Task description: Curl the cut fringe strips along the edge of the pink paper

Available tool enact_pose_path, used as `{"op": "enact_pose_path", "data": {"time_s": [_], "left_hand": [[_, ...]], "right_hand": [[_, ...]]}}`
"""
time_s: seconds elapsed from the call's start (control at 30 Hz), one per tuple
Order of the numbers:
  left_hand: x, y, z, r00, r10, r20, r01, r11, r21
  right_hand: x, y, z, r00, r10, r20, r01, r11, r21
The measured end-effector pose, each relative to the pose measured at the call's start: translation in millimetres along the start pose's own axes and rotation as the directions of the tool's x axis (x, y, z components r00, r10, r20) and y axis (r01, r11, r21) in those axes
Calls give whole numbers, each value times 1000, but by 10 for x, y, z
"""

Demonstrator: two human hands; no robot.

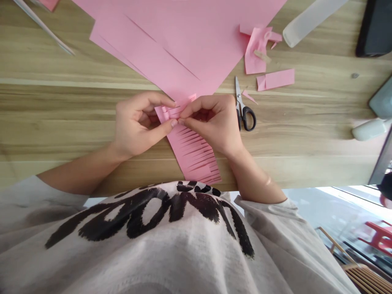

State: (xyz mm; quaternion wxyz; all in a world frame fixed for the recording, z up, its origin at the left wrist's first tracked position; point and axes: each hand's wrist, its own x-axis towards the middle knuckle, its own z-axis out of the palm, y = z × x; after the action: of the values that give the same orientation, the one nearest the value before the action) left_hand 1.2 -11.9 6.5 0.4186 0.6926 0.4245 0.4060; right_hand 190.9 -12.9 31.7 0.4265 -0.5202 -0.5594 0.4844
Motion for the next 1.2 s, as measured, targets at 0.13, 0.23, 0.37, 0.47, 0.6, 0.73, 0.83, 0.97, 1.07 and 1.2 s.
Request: {"op": "enact_pose_path", "data": {"time_s": [0.13,0.23,0.37,0.47,0.6,0.73,0.83,0.97,1.07,1.2], "left_hand": [[-7,-17,12,999,-2,-37,2,1000,11],[-11,-26,23,999,-32,-43,34,999,42],[-15,-31,25,998,-38,-49,41,997,65],[-15,-37,22,998,-37,-51,40,997,72],[-12,-52,21,997,-24,-69,30,997,78],[-19,-72,24,998,13,-55,-11,999,33],[-30,-73,24,999,14,-43,-13,999,34],[-32,-49,16,1000,12,-14,-12,999,32],[-26,-32,10,1000,-1,-17,2,998,58],[-18,-43,15,999,-9,-32,12,997,80]], "right_hand": [[-7,9,5,999,-26,-23,26,1000,-11],[-13,19,6,999,-23,-26,22,999,-37],[-15,20,4,999,-10,-43,9,999,-40],[-12,6,3,999,7,-33,-8,999,-41],[-6,-11,13,1000,10,-21,-11,1000,-25],[-3,-16,31,999,4,-33,-4,1000,-3],[-6,-8,33,1000,16,-20,-17,1000,-21],[-9,12,23,1000,-11,-15,11,1000,0],[-7,10,16,1000,-8,-13,8,1000,10],[-4,-12,13,1000,7,-13,-7,1000,3]]}}
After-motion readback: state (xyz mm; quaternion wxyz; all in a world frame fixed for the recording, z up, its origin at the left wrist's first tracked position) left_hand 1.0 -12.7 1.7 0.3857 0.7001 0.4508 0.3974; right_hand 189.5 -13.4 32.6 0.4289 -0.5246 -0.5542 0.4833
